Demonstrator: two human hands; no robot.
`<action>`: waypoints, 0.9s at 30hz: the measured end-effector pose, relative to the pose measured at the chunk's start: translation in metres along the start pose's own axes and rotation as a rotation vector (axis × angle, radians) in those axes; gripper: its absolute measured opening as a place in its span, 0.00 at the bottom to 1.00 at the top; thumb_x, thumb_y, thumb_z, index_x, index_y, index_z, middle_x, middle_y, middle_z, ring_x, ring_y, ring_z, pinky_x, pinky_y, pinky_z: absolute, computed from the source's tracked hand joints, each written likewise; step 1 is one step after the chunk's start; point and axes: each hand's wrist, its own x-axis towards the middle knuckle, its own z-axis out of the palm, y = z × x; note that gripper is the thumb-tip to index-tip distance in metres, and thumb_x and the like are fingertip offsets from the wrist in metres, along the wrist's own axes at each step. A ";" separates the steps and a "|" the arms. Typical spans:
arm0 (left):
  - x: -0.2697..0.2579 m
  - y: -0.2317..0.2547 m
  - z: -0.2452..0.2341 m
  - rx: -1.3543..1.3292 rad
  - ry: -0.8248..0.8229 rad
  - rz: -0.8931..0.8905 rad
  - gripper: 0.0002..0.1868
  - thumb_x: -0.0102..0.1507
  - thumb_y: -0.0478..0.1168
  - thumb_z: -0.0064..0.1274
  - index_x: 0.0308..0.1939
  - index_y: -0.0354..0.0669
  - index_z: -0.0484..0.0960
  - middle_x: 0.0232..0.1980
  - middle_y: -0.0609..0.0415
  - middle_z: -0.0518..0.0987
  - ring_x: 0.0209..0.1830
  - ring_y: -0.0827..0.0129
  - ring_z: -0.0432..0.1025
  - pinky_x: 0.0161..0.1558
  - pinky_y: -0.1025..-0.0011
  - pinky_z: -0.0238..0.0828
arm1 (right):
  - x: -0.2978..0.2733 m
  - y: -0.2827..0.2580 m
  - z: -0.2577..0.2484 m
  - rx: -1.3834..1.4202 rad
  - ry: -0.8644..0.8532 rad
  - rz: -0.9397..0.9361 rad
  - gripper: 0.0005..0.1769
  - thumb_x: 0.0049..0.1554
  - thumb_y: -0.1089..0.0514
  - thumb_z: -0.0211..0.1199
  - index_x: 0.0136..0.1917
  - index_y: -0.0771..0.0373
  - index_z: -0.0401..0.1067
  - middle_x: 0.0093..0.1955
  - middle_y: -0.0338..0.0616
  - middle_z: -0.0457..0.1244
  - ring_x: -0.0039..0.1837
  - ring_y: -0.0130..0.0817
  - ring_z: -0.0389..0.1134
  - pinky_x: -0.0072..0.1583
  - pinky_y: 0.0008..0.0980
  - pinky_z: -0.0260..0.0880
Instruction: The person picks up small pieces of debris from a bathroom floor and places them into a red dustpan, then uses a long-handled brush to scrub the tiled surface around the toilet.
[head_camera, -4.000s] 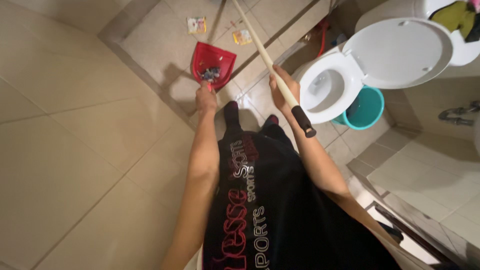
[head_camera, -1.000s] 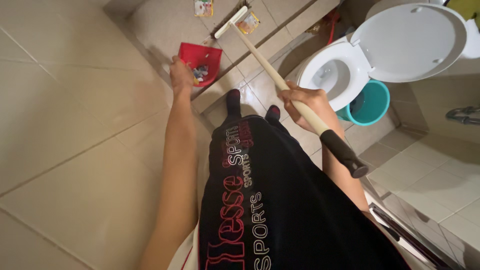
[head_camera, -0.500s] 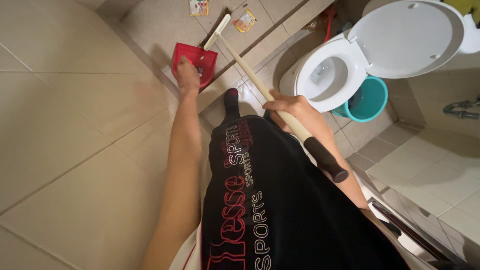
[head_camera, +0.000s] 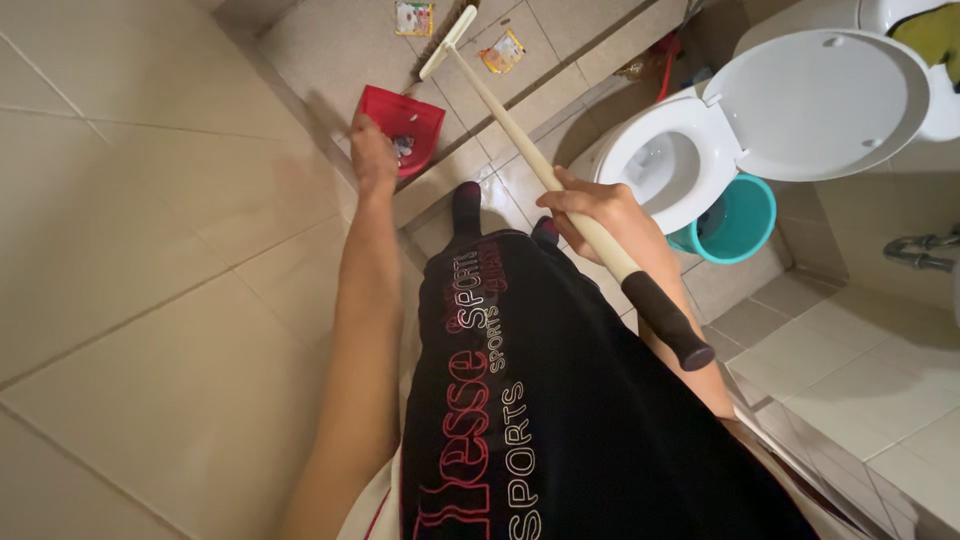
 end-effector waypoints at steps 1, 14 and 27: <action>0.001 -0.004 -0.002 -0.050 0.079 0.074 0.15 0.62 0.32 0.50 0.52 0.30 0.71 0.42 0.33 0.82 0.45 0.43 0.79 0.47 0.55 0.76 | 0.000 -0.001 0.001 -0.001 -0.003 -0.002 0.13 0.50 0.69 0.68 0.51 0.67 0.77 0.50 0.61 0.70 0.56 0.52 0.74 0.52 0.41 0.73; 0.013 -0.041 0.006 0.025 0.037 -0.046 0.08 0.69 0.30 0.45 0.52 0.33 0.73 0.48 0.30 0.81 0.49 0.38 0.78 0.49 0.49 0.73 | -0.004 0.004 0.015 0.011 -0.107 0.011 0.20 0.45 0.67 0.64 0.53 0.67 0.77 0.37 0.53 0.68 0.55 0.58 0.73 0.66 0.46 0.66; -0.012 -0.037 -0.023 0.011 0.146 -0.037 0.18 0.61 0.35 0.59 0.50 0.29 0.72 0.47 0.29 0.80 0.48 0.38 0.77 0.50 0.54 0.75 | 0.000 0.020 0.009 -0.095 0.109 -0.185 0.13 0.51 0.69 0.68 0.52 0.65 0.78 0.50 0.61 0.70 0.54 0.55 0.75 0.54 0.39 0.76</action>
